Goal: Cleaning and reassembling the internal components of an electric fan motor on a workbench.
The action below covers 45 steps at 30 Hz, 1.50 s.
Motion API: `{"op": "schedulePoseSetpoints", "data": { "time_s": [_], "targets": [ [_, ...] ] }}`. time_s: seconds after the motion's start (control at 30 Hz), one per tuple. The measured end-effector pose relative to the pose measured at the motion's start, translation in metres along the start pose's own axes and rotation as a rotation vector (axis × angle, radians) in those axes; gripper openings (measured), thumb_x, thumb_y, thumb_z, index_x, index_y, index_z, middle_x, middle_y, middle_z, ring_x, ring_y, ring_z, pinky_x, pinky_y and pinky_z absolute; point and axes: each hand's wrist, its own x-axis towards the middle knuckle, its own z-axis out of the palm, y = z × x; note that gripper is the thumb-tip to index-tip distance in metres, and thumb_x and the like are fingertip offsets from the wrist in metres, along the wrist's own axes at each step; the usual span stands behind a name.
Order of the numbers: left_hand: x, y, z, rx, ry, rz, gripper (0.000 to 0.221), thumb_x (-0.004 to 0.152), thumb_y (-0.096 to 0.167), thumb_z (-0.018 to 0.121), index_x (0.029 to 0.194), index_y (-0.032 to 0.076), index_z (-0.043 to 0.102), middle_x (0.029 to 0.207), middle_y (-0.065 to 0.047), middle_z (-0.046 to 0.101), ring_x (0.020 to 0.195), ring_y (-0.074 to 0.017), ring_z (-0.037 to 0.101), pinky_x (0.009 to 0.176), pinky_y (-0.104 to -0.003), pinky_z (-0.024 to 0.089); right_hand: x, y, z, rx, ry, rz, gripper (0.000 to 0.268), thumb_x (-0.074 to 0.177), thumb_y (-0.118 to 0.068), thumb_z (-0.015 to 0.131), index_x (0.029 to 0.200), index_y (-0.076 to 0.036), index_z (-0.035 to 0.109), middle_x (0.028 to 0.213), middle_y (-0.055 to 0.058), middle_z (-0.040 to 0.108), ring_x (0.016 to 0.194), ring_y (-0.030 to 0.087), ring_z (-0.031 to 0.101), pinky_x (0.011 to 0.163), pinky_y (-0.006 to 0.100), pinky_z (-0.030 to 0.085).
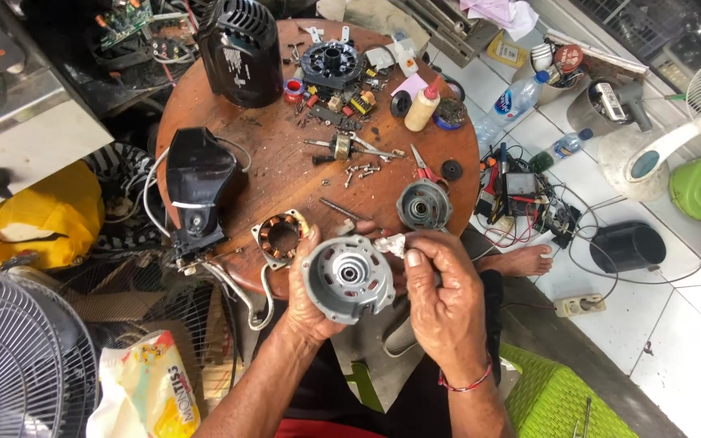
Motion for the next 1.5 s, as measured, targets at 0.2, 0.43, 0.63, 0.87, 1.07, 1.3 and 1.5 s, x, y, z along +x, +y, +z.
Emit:
{"op": "schedulePoseSetpoints", "data": {
  "time_s": [0.2, 0.43, 0.63, 0.87, 1.07, 1.3, 1.5],
  "targets": [
    [-0.009, -0.003, -0.004, -0.026, 0.044, 0.013, 0.068, 0.092, 0.055, 0.065, 0.13, -0.001, 0.064, 0.124, -0.019, 0.07, 0.111, -0.031, 0.068, 0.097, -0.044, 0.054, -0.009, -0.007, -0.011, -0.037, 0.026, -0.055, 0.016, 0.105, -0.008, 0.052, 0.113, -0.001, 0.064, 0.119, 0.015, 0.063, 0.111, 0.025, 0.065, 0.096, 0.034, 0.057],
    [-0.008, -0.008, -0.006, -0.063, 0.076, 0.008, 0.063, 0.094, 0.052, 0.063, 0.128, -0.002, 0.065, 0.12, -0.02, 0.071, 0.108, -0.0315, 0.069, 0.096, -0.044, 0.054, -0.02, -0.025, -0.011, 0.068, 0.053, -0.092, 0.022, 0.102, -0.001, 0.055, 0.122, 0.003, 0.048, 0.134, 0.021, 0.04, 0.127, 0.037, 0.069, 0.106, 0.039, 0.06],
    [-0.005, -0.003, -0.007, -0.094, 0.097, 0.027, 0.059, 0.095, 0.048, 0.061, 0.126, -0.003, 0.067, 0.115, -0.022, 0.073, 0.106, -0.032, 0.071, 0.095, -0.043, 0.055, -0.009, -0.044, -0.002, -0.2, 0.017, -0.316, 0.018, 0.091, -0.001, 0.076, 0.108, 0.001, 0.073, 0.112, 0.013, 0.068, 0.115, 0.028, 0.066, 0.105, 0.037, 0.058],
    [-0.008, -0.017, -0.011, 0.001, 0.182, 0.151, 0.043, 0.089, 0.041, 0.073, 0.112, 0.004, 0.071, 0.107, -0.013, 0.075, 0.097, -0.0258, 0.071, 0.091, -0.039, 0.057, -0.001, -0.033, 0.03, -0.362, 0.015, -0.351, 0.016, 0.097, -0.003, 0.071, 0.112, 0.0, 0.072, 0.111, 0.013, 0.063, 0.096, 0.026, 0.065, 0.089, 0.036, 0.057],
    [-0.019, -0.015, -0.007, 0.285, 0.108, 0.291, 0.065, 0.084, 0.046, 0.08, 0.124, -0.003, 0.066, 0.112, -0.02, 0.073, 0.102, -0.0314, 0.07, 0.089, -0.043, 0.061, -0.011, -0.028, 0.041, -0.218, -0.179, -0.435, 0.011, 0.095, -0.005, 0.069, 0.105, -0.001, 0.072, 0.104, 0.014, 0.067, 0.094, 0.027, 0.068, 0.089, 0.037, 0.061],
    [-0.021, -0.025, 0.002, 0.381, 0.365, 0.229, 0.033, 0.092, 0.026, 0.066, 0.111, -0.001, 0.07, 0.102, -0.015, 0.074, 0.089, -0.0253, 0.071, 0.081, -0.037, 0.057, -0.033, -0.014, 0.013, -0.104, -0.429, -0.386, 0.023, 0.092, 0.003, 0.058, 0.109, -0.005, 0.07, 0.107, 0.01, 0.066, 0.094, 0.028, 0.067, 0.082, 0.041, 0.056],
    [-0.012, 0.002, 0.032, 0.416, 0.689, 0.156, 0.071, 0.063, 0.048, 0.074, 0.117, 0.003, 0.066, 0.105, -0.021, 0.074, 0.094, -0.0361, 0.069, 0.087, -0.047, 0.054, -0.056, 0.011, -0.017, 0.071, -0.34, -0.115, 0.014, 0.088, -0.009, 0.074, 0.102, -0.011, 0.077, 0.099, 0.005, 0.075, 0.086, 0.016, 0.074, 0.081, 0.025, 0.057]
  ]
}}
